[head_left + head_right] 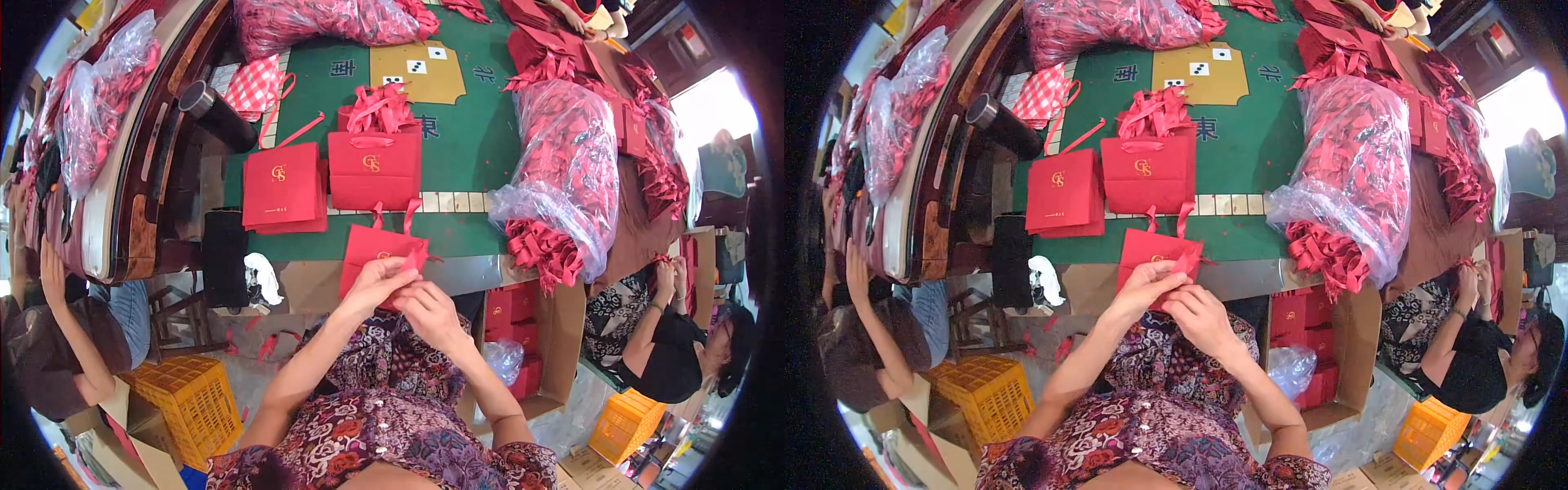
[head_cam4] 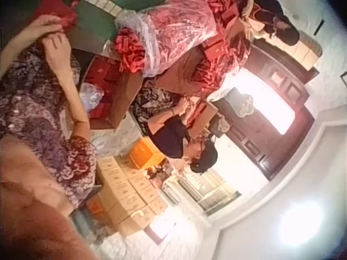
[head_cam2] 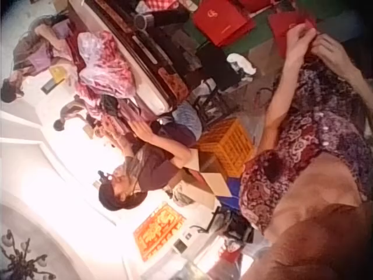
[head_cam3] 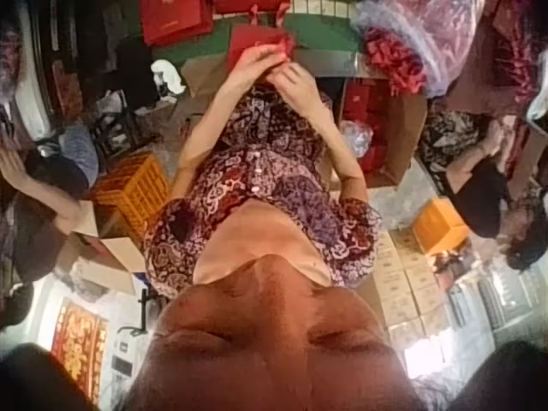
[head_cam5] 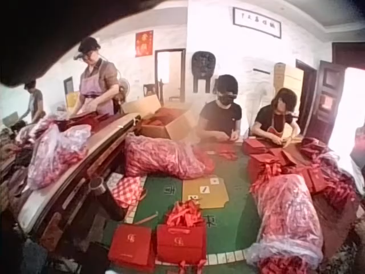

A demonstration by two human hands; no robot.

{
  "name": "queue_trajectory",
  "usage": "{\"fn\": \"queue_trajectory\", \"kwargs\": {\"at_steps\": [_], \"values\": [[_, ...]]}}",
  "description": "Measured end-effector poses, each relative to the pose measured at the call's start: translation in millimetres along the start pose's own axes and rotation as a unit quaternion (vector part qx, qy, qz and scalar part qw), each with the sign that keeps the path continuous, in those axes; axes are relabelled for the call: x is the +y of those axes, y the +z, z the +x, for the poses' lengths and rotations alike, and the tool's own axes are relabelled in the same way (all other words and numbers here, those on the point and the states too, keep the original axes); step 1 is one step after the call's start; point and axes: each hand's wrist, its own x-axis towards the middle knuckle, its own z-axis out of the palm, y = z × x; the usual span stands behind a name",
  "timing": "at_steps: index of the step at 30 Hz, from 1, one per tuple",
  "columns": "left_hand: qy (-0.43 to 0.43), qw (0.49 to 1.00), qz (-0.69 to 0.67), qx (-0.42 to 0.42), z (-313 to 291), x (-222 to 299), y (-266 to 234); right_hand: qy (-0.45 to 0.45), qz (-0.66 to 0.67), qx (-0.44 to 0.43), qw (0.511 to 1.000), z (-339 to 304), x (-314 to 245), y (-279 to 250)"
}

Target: The person attaches ribbon handles to small gift bags by threading and tying ribbons through the bag holes by hand.

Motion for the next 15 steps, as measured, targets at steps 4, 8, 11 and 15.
{"fn": "queue_trajectory", "kwargs": {"at_steps": [4, 8, 11, 15], "values": [[0.048, 0.995, -0.014, 0.088, 3.2, -9.1, -3.3, 0.093, 0.071, 0.017, 0.993, 5.6, -7.6, -3.9], [0.035, 0.992, 0.033, 0.115, -6.4, -6.5, -10.1, 0.329, 0.101, 0.098, 0.934, 12.7, 2.6, -5.0], [0.002, 0.993, 0.011, 0.117, -9.2, -12.3, -7.9, 0.333, 0.043, 0.099, 0.937, 28.4, 25.3, 2.9], [0.014, 0.994, -0.009, 0.107, -8.2, -21.5, 0.1, 0.410, 0.054, 0.076, 0.907, 52.5, 30.4, 15.4]]}}
